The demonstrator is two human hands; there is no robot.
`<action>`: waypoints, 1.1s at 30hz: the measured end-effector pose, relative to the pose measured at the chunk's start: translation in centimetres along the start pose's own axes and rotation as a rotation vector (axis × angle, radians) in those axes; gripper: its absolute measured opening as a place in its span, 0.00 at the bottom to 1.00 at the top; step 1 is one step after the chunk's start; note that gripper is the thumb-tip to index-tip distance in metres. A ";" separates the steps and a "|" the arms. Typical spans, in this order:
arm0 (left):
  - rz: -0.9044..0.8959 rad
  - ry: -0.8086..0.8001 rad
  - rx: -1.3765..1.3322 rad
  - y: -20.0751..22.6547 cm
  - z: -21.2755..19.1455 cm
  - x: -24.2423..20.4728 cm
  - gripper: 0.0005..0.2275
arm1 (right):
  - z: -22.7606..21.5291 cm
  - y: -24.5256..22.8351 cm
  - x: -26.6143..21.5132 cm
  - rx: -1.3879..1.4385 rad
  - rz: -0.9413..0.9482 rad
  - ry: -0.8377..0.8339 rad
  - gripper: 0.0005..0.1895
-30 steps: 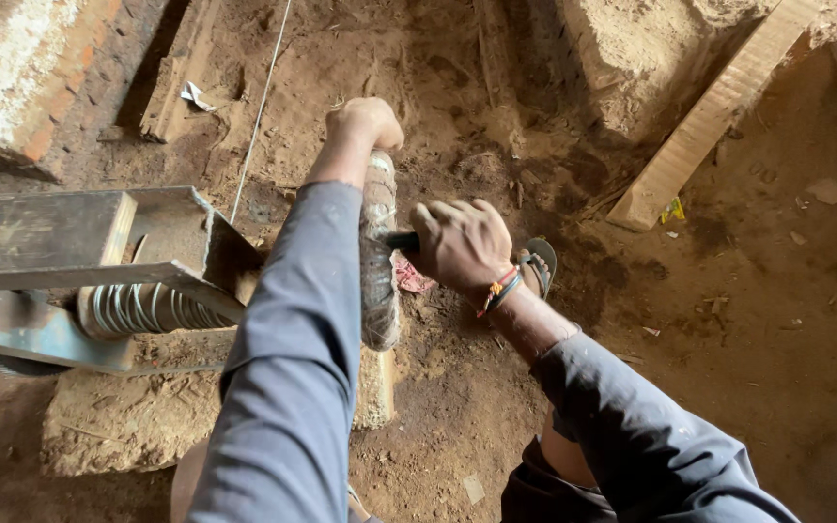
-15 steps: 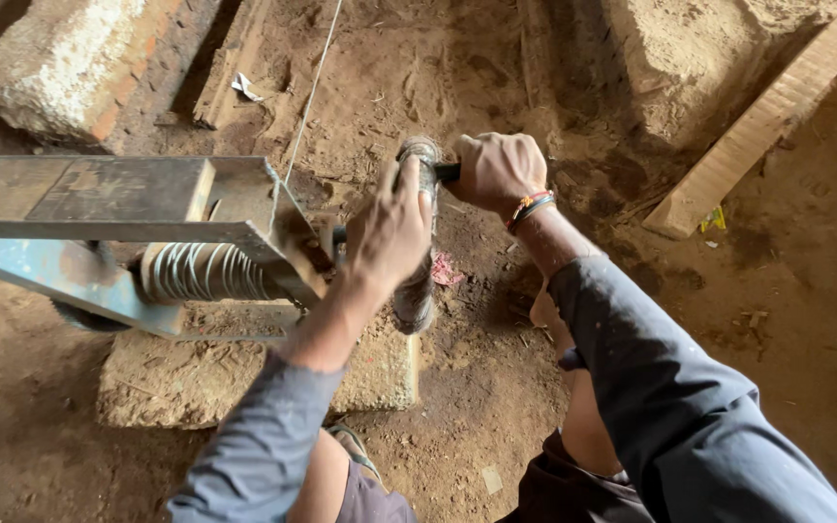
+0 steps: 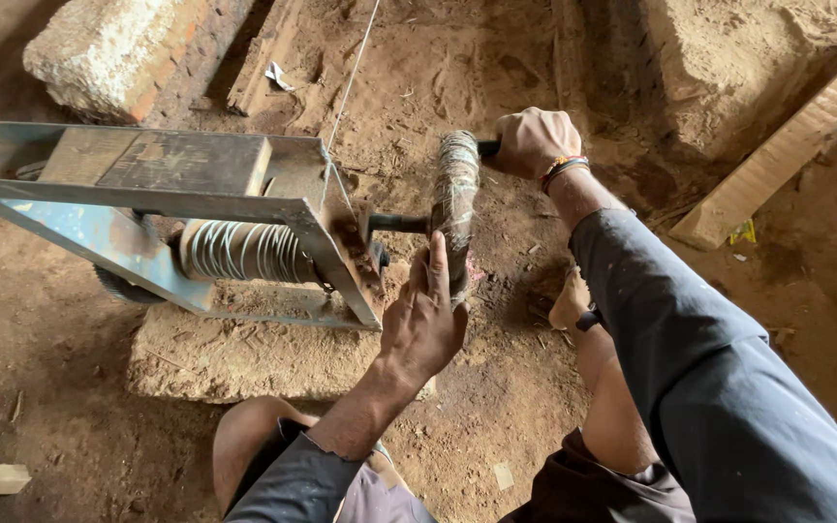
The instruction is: The person operates a manual hand-cranked winch to pull a cord, using their hands to turn the spindle handle repeatedly.
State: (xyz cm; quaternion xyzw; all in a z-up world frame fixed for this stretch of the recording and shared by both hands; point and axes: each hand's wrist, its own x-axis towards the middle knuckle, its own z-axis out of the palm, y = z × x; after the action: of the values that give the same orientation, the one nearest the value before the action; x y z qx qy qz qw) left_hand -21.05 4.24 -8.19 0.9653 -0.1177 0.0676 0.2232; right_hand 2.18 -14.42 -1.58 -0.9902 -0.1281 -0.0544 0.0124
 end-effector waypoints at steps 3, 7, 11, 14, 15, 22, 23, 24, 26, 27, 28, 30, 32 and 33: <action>0.022 0.056 -0.097 -0.1 1.0 -0.3 0.45 | -0.1 0.1 0.6 0.010 0.007 -0.044 0.33; 0.071 0.167 -0.087 0.2 2.1 -0.9 0.44 | 0.0 0.0 1.2 -0.010 0.025 -0.131 0.38; 0.038 0.169 -0.083 0.7 2.2 -1.1 0.40 | 0.3 0.2 1.9 0.007 0.012 -0.185 0.38; 0.002 0.138 -0.104 0.9 2.1 -1.0 0.39 | 1.1 0.6 2.3 0.021 -0.003 -0.170 0.35; 0.030 0.172 -0.084 1.0 2.1 -1.0 0.40 | 1.4 0.8 2.5 0.025 0.004 -0.171 0.35; 0.201 0.392 -0.052 0.4 3.0 0.4 0.41 | 3.7 1.3 3.5 0.066 -0.004 -0.191 0.29; 0.188 0.373 -0.076 0.3 3.0 0.6 0.42 | 4.1 1.3 3.6 0.075 -0.009 -0.177 0.29; 0.175 0.354 -0.101 0.4 2.8 0.9 0.42 | 4.5 1.5 3.6 0.084 -0.012 -0.164 0.29; 0.192 0.368 -0.137 0.7 2.2 1.4 0.44 | 5.5 1.7 3.8 0.081 -0.028 -0.158 0.28; 0.223 0.401 -0.148 0.9 1.9 1.6 0.45 | 6.0 1.7 3.9 0.070 -0.041 -0.165 0.26; 0.252 0.433 -0.161 1.1 1.7 1.8 0.47 | 6.6 1.7 4.0 0.058 -0.055 -0.174 0.25; 0.229 0.429 -0.156 1.4 1.3 2.7 0.47 | 7.4 1.8 4.2 0.051 -0.070 -0.192 0.27; 0.227 0.460 -0.118 1.5 1.1 3.7 0.48 | 8.1 1.8 4.4 0.037 -0.080 -0.217 0.29; 0.235 0.492 -0.082 1.5 1.0 4.2 0.48 | 8.4 1.6 4.4 0.028 -0.082 -0.234 0.30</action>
State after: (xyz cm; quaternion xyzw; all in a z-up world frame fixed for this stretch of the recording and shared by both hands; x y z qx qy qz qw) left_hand -17.29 1.67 -7.69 0.8897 -0.1740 0.3206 0.2745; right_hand 7.72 -14.52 -9.44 -0.9834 -0.1698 0.0630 0.0087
